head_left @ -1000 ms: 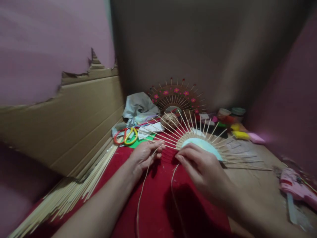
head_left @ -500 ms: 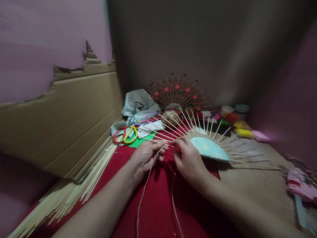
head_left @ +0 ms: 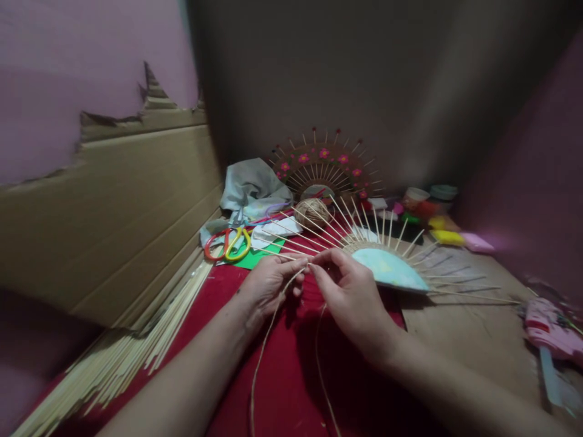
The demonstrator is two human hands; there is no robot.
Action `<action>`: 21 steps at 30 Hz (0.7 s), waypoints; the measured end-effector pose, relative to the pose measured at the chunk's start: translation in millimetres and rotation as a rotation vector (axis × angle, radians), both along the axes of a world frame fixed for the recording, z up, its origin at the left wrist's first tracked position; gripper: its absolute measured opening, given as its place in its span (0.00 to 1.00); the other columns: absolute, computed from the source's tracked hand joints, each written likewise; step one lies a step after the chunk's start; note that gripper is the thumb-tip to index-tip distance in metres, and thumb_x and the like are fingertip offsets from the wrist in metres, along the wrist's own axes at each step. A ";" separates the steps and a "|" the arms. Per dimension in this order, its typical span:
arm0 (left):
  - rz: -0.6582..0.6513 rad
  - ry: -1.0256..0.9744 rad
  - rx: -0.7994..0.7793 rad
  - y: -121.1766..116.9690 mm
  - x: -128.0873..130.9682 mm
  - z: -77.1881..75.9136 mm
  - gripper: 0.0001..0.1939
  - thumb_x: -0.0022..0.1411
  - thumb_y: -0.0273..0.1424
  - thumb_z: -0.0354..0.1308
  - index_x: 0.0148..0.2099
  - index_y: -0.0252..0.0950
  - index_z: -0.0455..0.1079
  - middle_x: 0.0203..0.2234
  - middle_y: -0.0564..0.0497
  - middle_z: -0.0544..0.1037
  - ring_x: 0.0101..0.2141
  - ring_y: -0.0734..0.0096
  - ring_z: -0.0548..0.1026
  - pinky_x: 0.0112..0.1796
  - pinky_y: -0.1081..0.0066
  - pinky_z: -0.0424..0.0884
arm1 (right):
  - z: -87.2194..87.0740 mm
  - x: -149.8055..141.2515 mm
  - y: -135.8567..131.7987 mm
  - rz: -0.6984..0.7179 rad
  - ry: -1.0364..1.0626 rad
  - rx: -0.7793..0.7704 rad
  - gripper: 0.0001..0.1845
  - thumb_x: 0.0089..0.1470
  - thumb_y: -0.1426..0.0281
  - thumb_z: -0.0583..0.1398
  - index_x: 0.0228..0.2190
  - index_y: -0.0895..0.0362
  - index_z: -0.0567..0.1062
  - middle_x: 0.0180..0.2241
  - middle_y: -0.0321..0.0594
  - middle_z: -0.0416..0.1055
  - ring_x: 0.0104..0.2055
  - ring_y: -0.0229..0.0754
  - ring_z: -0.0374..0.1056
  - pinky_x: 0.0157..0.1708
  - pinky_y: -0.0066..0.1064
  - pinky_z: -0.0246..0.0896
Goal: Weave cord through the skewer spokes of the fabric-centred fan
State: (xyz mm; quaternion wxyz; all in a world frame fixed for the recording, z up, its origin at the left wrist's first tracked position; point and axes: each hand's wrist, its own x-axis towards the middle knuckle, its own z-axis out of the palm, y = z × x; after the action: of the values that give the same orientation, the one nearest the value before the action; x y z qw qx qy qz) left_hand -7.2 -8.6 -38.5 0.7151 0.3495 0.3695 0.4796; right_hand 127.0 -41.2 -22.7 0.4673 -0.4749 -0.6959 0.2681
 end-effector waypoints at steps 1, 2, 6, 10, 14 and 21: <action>-0.009 0.004 0.008 -0.2 0.3 -0.1 0.03 0.53 0.21 0.58 0.32 0.24 0.70 0.17 0.53 0.67 0.15 0.83 0.64 0.14 0.82 0.63 | -0.9 2.5 1.3 -0.041 -0.130 0.136 0.05 0.50 0.73 0.54 0.30 0.59 0.70 0.31 0.42 0.69 0.31 0.39 0.66 0.29 0.31 0.61; -0.015 0.014 0.017 -0.3 0.6 -0.4 0.04 0.53 0.21 0.58 0.33 0.24 0.70 0.17 0.53 0.67 0.15 0.82 0.64 0.14 0.82 0.63 | -2.0 4.8 3.2 -0.075 -0.275 0.217 0.07 0.50 0.74 0.54 0.32 0.59 0.71 0.35 0.44 0.68 0.33 0.41 0.66 0.30 0.32 0.60; -0.033 0.047 0.034 0.6 -0.1 -2.4 0.08 0.51 0.20 0.59 0.36 0.25 0.70 0.20 0.51 0.70 0.17 0.81 0.66 0.16 0.80 0.65 | -6.7 9.6 11.9 -0.163 -0.734 0.235 0.10 0.52 0.75 0.53 0.36 0.58 0.71 0.37 0.44 0.69 0.30 0.43 0.67 0.21 0.31 0.52; -0.067 0.067 0.059 1.0 -2.5 -3.6 0.10 0.50 0.19 0.59 0.38 0.26 0.70 0.20 0.51 0.70 0.17 0.81 0.67 0.17 0.79 0.67 | -8.8 9.3 16.4 -0.202 -0.863 0.234 0.10 0.54 0.75 0.51 0.36 0.58 0.70 0.35 0.41 0.71 0.29 0.43 0.67 0.19 0.30 0.46; -0.162 0.096 0.058 -0.3 -2.9 -3.4 0.12 0.49 0.20 0.60 0.39 0.26 0.70 0.20 0.52 0.70 0.17 0.80 0.67 0.16 0.79 0.67 | -9.3 9.9 16.7 -0.203 -0.810 0.223 0.08 0.53 0.76 0.53 0.36 0.58 0.69 0.36 0.41 0.71 0.30 0.43 0.68 0.21 0.30 0.48; -0.027 0.243 -0.010 -2.6 4.6 -1.8 0.05 0.45 0.19 0.60 0.30 0.25 0.71 0.16 0.52 0.69 0.16 0.78 0.67 0.14 0.78 0.64 | -11.5 14.4 18.0 -0.147 -0.631 0.235 0.09 0.49 0.78 0.52 0.33 0.59 0.69 0.32 0.44 0.72 0.33 0.43 0.68 0.28 0.31 0.56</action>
State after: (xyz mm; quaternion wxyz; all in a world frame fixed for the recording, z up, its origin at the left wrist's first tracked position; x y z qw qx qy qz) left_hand -2.6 -11.2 -40.4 0.6732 0.4064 0.4509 0.4224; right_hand 141.4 -23.3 -34.1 0.2986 -0.5264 -0.7960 -0.0083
